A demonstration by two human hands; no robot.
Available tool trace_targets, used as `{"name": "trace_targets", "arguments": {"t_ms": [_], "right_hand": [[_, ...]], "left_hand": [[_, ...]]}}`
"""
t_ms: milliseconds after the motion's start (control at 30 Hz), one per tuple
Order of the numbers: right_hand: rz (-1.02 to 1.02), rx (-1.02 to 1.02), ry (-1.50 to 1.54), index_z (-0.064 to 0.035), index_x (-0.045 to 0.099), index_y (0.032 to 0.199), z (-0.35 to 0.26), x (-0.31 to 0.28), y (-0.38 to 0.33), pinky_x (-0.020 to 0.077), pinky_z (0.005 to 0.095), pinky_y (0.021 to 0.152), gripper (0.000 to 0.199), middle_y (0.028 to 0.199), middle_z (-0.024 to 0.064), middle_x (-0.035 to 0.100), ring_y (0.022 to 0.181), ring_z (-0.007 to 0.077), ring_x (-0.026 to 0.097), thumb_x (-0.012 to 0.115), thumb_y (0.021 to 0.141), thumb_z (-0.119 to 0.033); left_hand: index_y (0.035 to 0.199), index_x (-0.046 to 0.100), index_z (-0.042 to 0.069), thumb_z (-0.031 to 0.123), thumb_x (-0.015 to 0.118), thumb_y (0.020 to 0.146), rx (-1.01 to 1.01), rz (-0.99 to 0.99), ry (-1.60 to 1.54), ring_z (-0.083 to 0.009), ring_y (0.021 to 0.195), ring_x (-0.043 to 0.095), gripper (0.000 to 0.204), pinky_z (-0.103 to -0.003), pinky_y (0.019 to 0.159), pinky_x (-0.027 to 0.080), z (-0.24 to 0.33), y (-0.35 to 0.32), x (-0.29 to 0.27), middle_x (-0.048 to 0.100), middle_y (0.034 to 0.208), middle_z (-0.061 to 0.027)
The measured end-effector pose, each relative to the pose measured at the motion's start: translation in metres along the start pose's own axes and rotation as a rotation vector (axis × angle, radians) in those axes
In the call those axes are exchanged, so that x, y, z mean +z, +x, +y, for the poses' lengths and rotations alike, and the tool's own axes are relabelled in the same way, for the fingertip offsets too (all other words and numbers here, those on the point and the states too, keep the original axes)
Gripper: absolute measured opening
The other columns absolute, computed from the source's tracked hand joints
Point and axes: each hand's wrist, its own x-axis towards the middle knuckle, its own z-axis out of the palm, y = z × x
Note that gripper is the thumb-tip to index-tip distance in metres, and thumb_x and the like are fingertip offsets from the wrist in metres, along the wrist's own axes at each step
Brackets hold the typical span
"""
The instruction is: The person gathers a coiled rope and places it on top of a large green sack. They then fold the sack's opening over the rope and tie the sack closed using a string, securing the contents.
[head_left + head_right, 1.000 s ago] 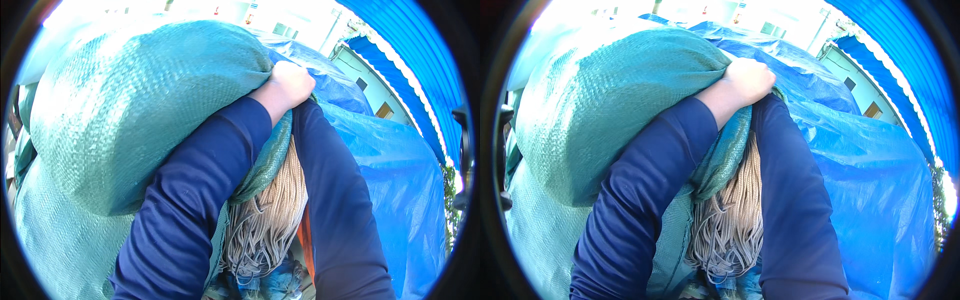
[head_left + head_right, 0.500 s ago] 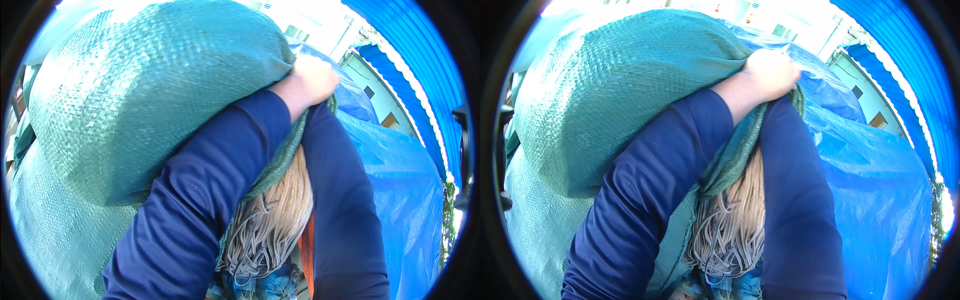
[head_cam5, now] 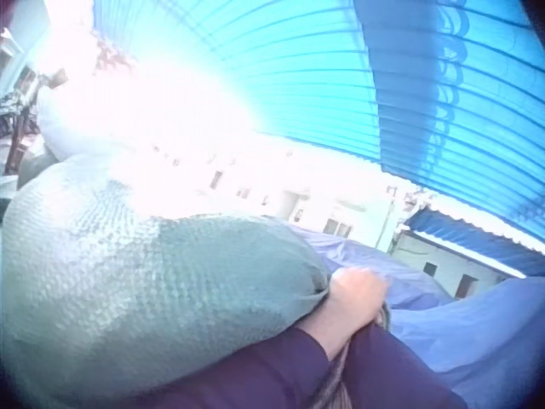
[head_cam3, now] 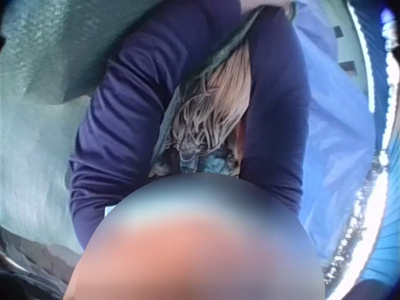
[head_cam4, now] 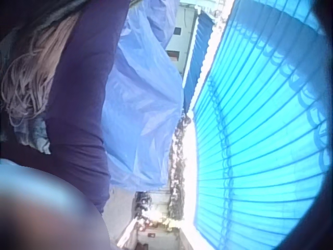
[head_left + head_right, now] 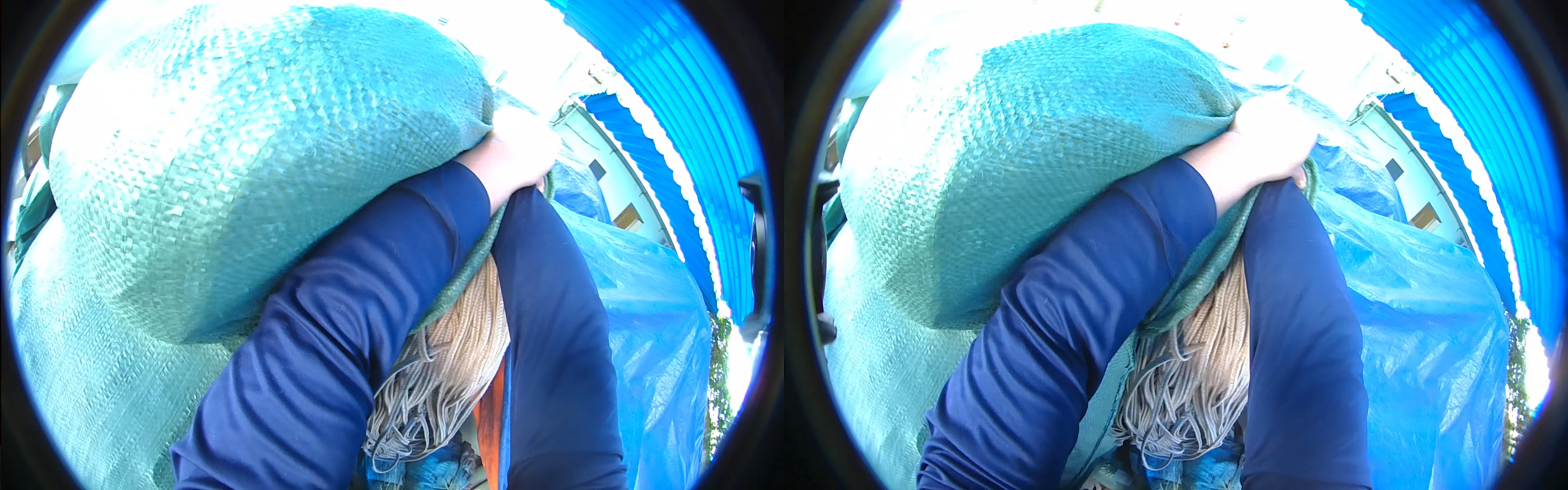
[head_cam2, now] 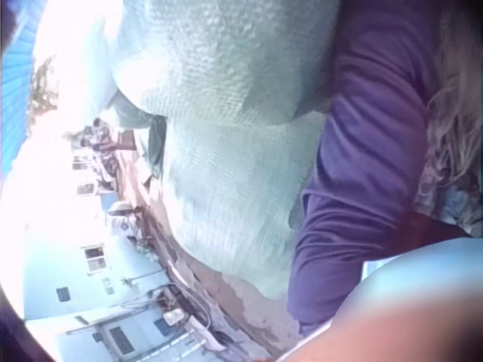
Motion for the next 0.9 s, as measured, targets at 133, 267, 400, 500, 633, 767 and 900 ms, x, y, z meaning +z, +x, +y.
{"name": "trace_targets", "arguments": {"t_ms": [133,267,400,500,633,767,900], "right_hand": [[0.006,-0.014,-0.002,-0.0048,0.074,0.108,0.000,0.001,0.001,0.0507,0.0458,0.098,0.028,0.115,0.0215,0.071,0.110,0.0367,0.067,0.054,0.093,-0.019],[-0.007,-0.019,0.016,-0.0047,0.074,0.107,-0.003,-0.002,-0.009,0.0511,0.0460,0.098,0.028,0.114,0.0216,0.072,0.109,0.0368,0.068,0.054,0.093,-0.019],[-0.006,-0.026,0.057,-0.0046,0.074,0.106,-0.006,-0.012,-0.034,0.0515,0.0462,0.097,0.028,0.113,0.0217,0.072,0.108,0.0369,0.068,0.055,0.092,-0.019],[-0.018,-0.024,0.096,-0.0045,0.075,0.105,-0.006,-0.021,-0.056,0.0518,0.0464,0.097,0.028,0.113,0.0217,0.072,0.108,0.0370,0.069,0.055,0.092,-0.019],[-0.024,0.066,0.003,-0.0037,0.077,0.091,-0.009,-0.027,-0.070,0.0596,0.0480,0.081,0.023,0.095,0.0226,0.076,0.091,0.0396,0.075,0.060,0.087,-0.018],[-0.022,0.048,-0.120,-0.0051,0.078,0.099,-0.018,-0.030,-0.065,0.0576,0.0454,0.089,0.027,0.104,0.0204,0.076,0.099,0.0350,0.075,0.057,0.090,-0.020],[-0.096,0.082,-0.165,-0.0125,0.078,0.116,-0.017,-0.032,-0.053,0.0536,0.0409,0.099,0.033,0.123,0.0153,0.074,0.115,0.0288,0.071,0.054,0.096,-0.020]], "left_hand": [[0.102,0.079,0.007,0.041,0.088,0.072,0.011,0.049,0.034,-0.0319,0.106,0.072,0.046,-0.046,0.089,0.056,-0.004,0.006,-0.002,0.076,0.102,-0.0135],[0.105,0.078,0.007,0.043,0.089,0.070,-0.042,0.007,-0.086,-0.0330,0.102,0.073,0.052,-0.046,0.089,0.057,-0.009,0.011,-0.004,0.076,0.104,-0.0137],[0.105,0.077,0.008,0.047,0.090,0.066,0.014,0.035,-0.057,-0.0341,0.103,0.073,0.057,-0.046,0.090,0.058,-0.017,0.014,-0.006,0.076,0.104,-0.0146],[0.104,0.077,0.008,0.051,0.090,0.066,0.004,-0.094,-0.037,-0.0339,0.101,0.073,0.059,-0.046,0.089,0.058,-0.023,0.019,-0.008,0.076,0.103,-0.0141],[0.104,0.078,0.009,0.049,0.089,0.067,0.058,-0.167,-0.030,-0.0340,0.100,0.073,0.056,-0.046,0.088,0.059,-0.024,0.023,-0.003,0.076,0.102,-0.0141],[0.105,0.078,0.007,0.043,0.087,0.071,0.030,-0.091,0.043,-0.0348,0.099,0.074,0.050,-0.047,0.087,0.059,-0.017,0.015,0.001,0.077,0.100,-0.0158],[0.106,0.078,0.007,0.038,0.086,0.072,0.001,-0.018,0.071,-0.0360,0.098,0.074,0.047,-0.047,0.086,0.060,-0.009,0.012,0.003,0.077,0.102,-0.0176]]}}
